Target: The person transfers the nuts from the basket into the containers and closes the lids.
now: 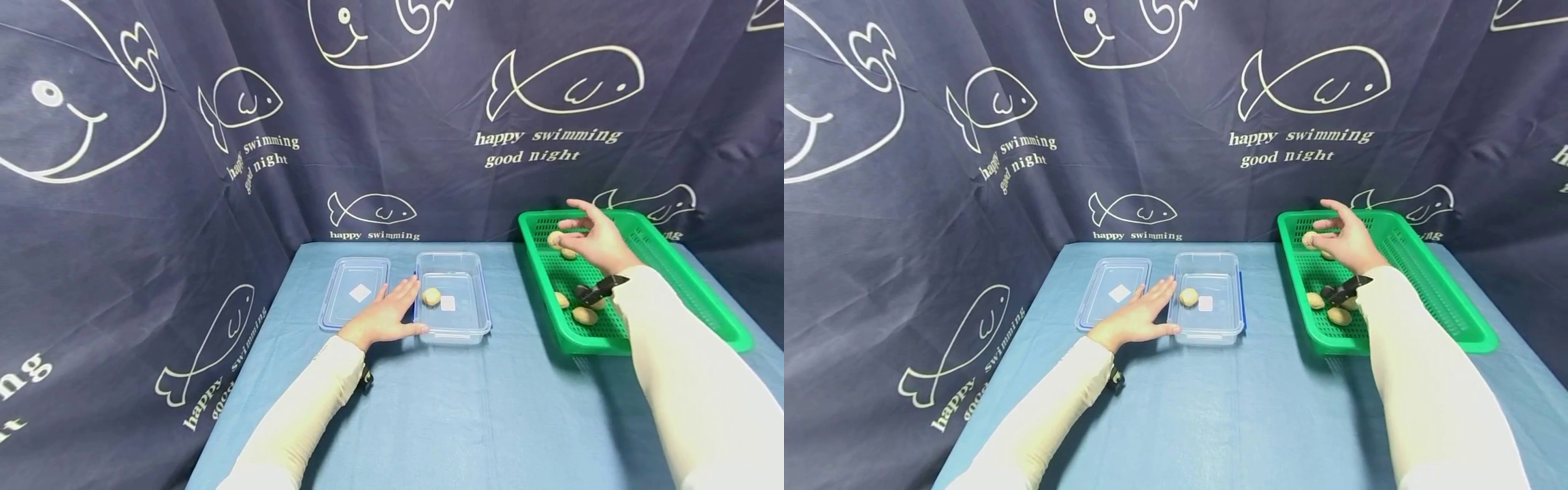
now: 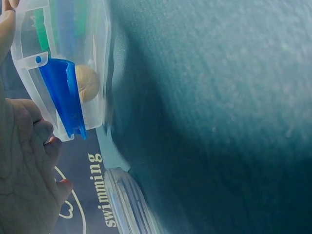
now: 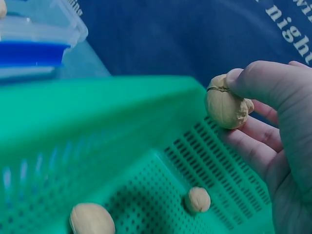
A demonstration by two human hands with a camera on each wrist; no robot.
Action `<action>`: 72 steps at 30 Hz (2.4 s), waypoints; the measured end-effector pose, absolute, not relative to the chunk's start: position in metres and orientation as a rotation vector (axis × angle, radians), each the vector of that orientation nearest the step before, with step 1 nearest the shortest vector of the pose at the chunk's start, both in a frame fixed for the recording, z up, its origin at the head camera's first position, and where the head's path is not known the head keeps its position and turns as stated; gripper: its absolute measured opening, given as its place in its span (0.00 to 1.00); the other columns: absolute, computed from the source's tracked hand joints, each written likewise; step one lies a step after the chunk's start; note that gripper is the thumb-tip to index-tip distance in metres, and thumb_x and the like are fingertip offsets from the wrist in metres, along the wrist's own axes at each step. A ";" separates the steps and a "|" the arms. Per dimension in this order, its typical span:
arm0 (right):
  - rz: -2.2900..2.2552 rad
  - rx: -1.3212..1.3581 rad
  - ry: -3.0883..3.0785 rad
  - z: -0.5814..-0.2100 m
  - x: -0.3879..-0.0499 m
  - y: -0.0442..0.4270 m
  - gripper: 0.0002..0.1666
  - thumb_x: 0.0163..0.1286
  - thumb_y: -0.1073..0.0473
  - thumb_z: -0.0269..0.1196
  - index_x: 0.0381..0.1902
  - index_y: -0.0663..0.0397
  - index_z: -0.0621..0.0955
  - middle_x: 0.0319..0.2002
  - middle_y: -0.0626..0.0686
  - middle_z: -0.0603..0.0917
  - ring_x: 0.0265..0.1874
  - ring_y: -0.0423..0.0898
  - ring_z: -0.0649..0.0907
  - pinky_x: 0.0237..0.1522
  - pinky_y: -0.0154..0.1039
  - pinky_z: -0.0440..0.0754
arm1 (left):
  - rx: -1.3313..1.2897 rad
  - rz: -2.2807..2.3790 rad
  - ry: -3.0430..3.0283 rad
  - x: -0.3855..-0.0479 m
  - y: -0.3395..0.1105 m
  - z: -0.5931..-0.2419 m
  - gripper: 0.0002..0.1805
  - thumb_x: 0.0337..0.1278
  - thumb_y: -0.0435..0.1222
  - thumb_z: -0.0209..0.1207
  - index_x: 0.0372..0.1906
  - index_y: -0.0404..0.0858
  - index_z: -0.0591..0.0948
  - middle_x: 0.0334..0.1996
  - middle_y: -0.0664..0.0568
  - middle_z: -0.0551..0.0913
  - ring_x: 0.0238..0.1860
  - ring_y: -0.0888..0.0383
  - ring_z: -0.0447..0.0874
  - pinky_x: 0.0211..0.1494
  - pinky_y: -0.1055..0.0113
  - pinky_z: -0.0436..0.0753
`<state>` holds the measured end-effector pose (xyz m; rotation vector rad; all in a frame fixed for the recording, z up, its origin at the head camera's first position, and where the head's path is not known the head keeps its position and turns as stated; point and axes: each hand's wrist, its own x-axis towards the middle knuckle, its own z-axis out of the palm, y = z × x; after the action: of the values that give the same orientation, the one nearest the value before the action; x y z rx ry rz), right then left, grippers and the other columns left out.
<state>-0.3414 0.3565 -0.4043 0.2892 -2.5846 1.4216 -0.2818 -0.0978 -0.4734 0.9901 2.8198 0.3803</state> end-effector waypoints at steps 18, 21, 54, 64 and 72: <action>1.654 0.333 -2.404 -0.401 -0.351 0.290 0.48 0.65 0.66 0.70 0.78 0.43 0.62 0.56 0.59 0.81 0.37 0.30 0.85 0.40 0.25 0.81 | 0.985 0.355 2.831 -0.282 -0.099 -0.473 0.55 0.64 0.68 0.50 0.82 0.39 0.45 0.82 0.49 0.42 0.81 0.53 0.40 0.79 0.42 0.43; 1.703 0.358 -2.386 -0.401 -0.350 0.276 0.46 0.67 0.69 0.68 0.78 0.46 0.62 0.56 0.61 0.80 0.37 0.30 0.85 0.41 0.25 0.82 | 0.990 0.349 2.830 -0.282 -0.099 -0.472 0.56 0.64 0.68 0.50 0.82 0.39 0.45 0.82 0.48 0.42 0.81 0.52 0.40 0.79 0.41 0.44; 1.919 0.662 -2.212 -0.386 -0.343 0.181 0.40 0.66 0.74 0.65 0.74 0.58 0.66 0.55 0.76 0.80 0.46 0.46 0.88 0.47 0.30 0.83 | 0.968 0.386 2.803 -0.281 -0.097 -0.474 0.56 0.64 0.67 0.51 0.82 0.38 0.44 0.82 0.50 0.40 0.82 0.51 0.38 0.79 0.41 0.41; 1.940 0.659 -2.200 -0.392 -0.345 0.167 0.42 0.66 0.69 0.69 0.75 0.51 0.67 0.56 0.73 0.81 0.43 0.41 0.88 0.48 0.31 0.83 | 0.944 0.401 2.790 -0.284 -0.096 -0.470 0.56 0.64 0.66 0.52 0.82 0.39 0.43 0.82 0.50 0.39 0.82 0.53 0.36 0.80 0.42 0.40; 2.000 0.676 -2.228 -0.399 -0.342 0.161 0.43 0.66 0.70 0.68 0.75 0.55 0.65 0.56 0.76 0.80 0.45 0.42 0.88 0.48 0.31 0.83 | 0.952 0.396 2.788 -0.284 -0.097 -0.471 0.55 0.65 0.66 0.51 0.82 0.38 0.43 0.82 0.48 0.40 0.82 0.51 0.36 0.79 0.42 0.40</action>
<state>-0.3418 0.1612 -0.3993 0.6755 -2.2280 2.0003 -0.2842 -0.0973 -0.4710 0.9524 2.7879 0.3960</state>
